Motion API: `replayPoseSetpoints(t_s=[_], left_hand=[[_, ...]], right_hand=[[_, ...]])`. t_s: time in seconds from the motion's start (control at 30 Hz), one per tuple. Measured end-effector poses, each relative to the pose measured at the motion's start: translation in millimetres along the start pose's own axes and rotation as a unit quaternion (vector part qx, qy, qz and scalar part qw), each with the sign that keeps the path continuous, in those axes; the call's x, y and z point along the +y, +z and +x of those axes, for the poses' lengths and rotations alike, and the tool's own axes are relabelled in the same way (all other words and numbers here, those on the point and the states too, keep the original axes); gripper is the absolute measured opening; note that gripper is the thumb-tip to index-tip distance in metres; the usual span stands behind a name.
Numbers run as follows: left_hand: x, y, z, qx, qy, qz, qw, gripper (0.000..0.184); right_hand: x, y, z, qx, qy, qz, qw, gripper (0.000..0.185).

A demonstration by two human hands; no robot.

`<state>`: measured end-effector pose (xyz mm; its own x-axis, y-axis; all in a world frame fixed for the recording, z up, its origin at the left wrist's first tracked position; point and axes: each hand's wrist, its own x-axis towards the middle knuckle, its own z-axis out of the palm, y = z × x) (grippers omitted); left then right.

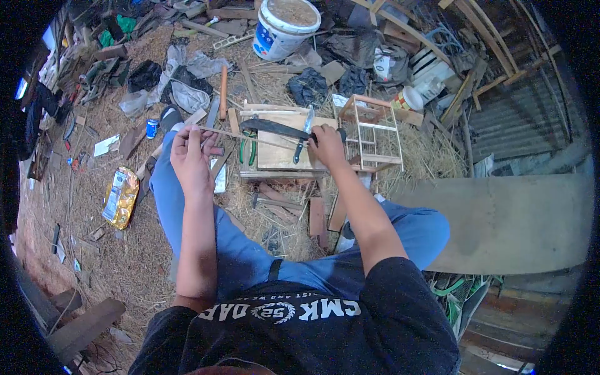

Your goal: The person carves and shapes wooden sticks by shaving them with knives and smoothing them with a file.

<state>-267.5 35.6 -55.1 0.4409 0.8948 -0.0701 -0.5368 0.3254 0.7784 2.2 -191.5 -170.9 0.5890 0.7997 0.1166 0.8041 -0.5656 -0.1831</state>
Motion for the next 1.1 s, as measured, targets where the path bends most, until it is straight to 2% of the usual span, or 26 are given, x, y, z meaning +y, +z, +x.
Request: replayPoseSetpoints(t_s=[0.07,0.13,0.2,0.27,0.37,0.43,0.47,0.53,0.57,0.6,0.67,0.7,0.73,0.8,0.87,0.93,0.97,1.1], left_hand=[[1,-1,1,-0.002,-0.001,-0.011,1.000,0.014],[1,-1,1,-0.004,-0.002,-0.022,1.000,0.014],[-1,-1,1,-0.002,-0.007,-0.030,1.000,0.014],[-1,-1,-1,-0.003,-0.009,-0.029,1.000,0.014],[-2,-2,0,0.011,-0.001,-0.033,0.999,0.015],[-3,-3,2,0.025,0.007,-0.040,0.999,0.015],[-3,-4,2,0.028,0.007,-0.035,0.999,0.015],[-4,-4,4,0.031,0.007,-0.031,0.999,0.015],[-4,-3,4,0.033,0.007,-0.032,0.999,0.015],[-5,-3,4,0.035,0.008,-0.032,0.999,0.015],[-4,-2,3,0.033,0.000,-0.032,0.999,0.014],[-4,-2,2,0.030,-0.006,-0.033,0.999,0.014],[-5,-3,3,0.030,-0.005,-0.031,0.999,0.014],[-6,-4,5,0.041,-0.006,-0.039,0.998,0.014],[-3,-7,4,0.041,-0.011,-0.038,0.998,0.015],[-1,-8,4,0.042,-0.018,-0.035,0.998,0.015],[-1,-9,5,0.043,-0.014,-0.040,0.998,0.015],[-1,-7,5,0.049,0.003,-0.055,0.997,0.015]], right_hand=[[-14,-2,-18,0.086,-0.026,-0.025,0.996,0.030],[-18,3,-33,0.088,-0.033,-0.032,0.995,0.027],[-19,8,-41,0.043,-0.042,-0.057,0.997,0.028],[-17,12,-44,0.067,-0.044,-0.051,0.995,0.022],[-16,9,-45,0.049,-0.048,-0.054,0.996,0.014],[-22,-1,-42,-0.025,-0.122,0.055,0.991,0.014],[-24,-7,-41,-0.024,-0.122,0.054,0.991,0.014],[-38,-27,-38,-0.042,-0.110,0.059,0.991,0.017],[-34,-19,-34,0.052,-0.093,0.057,0.993,0.021],[-30,-18,-29,0.051,-0.092,0.058,0.993,0.021],[-22,-16,-15,0.104,-0.027,-0.023,0.994,0.029],[-16,-13,-12,0.064,0.012,-0.059,0.996,0.032],[-9,-8,-10,0.065,0.011,-0.058,0.996,0.032],[2,-4,-6,-0.021,0.059,-0.086,0.994,0.029],[8,-6,-6,-0.026,0.058,-0.081,0.995,0.026],[15,-8,-7,-0.018,0.004,-0.085,0.996,0.025],[16,-7,-10,0.016,-0.014,-0.076,0.997,0.018],[-22,-22,-32,0.023,0.036,-0.004,0.999,0.025]])
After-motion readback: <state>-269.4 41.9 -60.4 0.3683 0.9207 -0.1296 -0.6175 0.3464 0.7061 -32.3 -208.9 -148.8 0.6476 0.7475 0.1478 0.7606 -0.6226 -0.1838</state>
